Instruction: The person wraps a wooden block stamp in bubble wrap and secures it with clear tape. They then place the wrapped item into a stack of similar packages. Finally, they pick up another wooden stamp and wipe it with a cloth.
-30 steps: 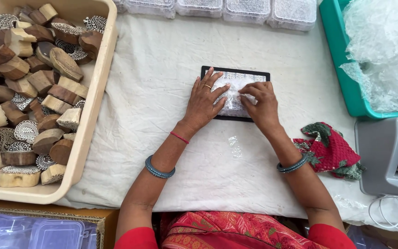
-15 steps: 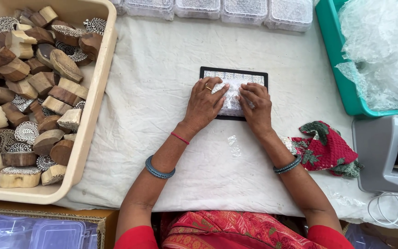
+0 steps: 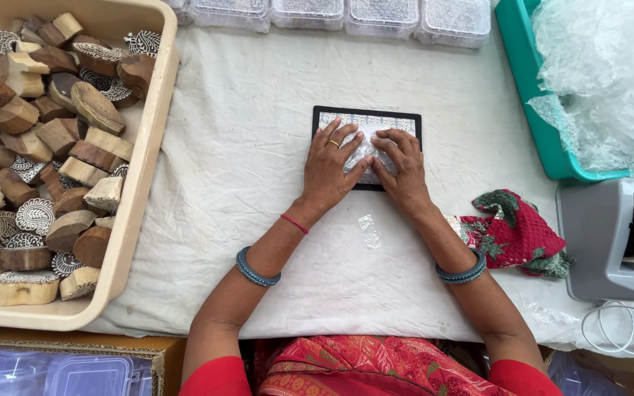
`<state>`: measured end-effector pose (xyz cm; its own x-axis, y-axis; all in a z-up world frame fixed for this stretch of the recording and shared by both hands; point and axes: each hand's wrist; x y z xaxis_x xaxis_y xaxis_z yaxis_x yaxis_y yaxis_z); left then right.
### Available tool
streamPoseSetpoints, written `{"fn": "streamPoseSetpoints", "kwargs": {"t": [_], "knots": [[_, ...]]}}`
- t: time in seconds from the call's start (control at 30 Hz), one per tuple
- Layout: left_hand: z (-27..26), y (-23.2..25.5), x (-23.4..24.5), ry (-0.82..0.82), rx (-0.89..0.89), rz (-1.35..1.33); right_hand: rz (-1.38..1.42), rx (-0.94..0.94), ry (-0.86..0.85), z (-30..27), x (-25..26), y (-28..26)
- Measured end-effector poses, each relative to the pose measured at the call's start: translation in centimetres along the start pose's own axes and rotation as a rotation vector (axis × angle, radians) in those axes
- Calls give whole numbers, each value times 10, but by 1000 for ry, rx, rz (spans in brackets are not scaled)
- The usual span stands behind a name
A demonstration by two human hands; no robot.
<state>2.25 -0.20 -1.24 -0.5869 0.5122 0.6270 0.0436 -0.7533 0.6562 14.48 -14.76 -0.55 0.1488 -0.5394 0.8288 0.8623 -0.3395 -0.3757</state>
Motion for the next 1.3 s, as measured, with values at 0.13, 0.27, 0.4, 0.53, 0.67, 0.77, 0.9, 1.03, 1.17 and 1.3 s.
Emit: {"fn": "streamPoseSetpoints", "kwargs": {"t": [0.13, 0.27, 0.4, 0.53, 0.67, 0.77, 0.9, 1.03, 1.17, 1.3], "knots": [[5, 8, -3, 54, 61, -51, -11, -3, 2, 0, 1, -3], [6, 8, -6, 79, 119, -82, -15, 10, -15, -1, 4, -4], [6, 8, -6, 89, 104, -62, 7, 21, -65, -3, 8, -5], [7, 9, -4, 80, 107, -43, 68, 11, -80, -1, 16, -8], [7, 9, -3, 84, 110, -49, 218, -82, -76, -1, 22, -8], [6, 9, -3, 85, 103, -52, 252, -172, -57, -4, 28, 0], [6, 9, -3, 81, 108, -53, 254, -269, -44, -6, 34, 6], [6, 8, -4, 83, 104, -49, 204, -215, -27, -6, 27, 7], [6, 8, -2, 71, 103, -55, 72, -47, -41, 2, 24, -4], [6, 9, -1, 69, 101, -65, 26, -8, -70, 4, 13, 2]]}}
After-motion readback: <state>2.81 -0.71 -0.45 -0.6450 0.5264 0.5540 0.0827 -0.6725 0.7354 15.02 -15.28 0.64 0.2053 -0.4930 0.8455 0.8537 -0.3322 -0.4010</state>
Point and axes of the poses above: each hand's wrist, its own z-axis towards the middle knuckle, its own x-axis out of the back of the hand, y = z × x, and after that the axes turned 10 degrees about -z, right-handed
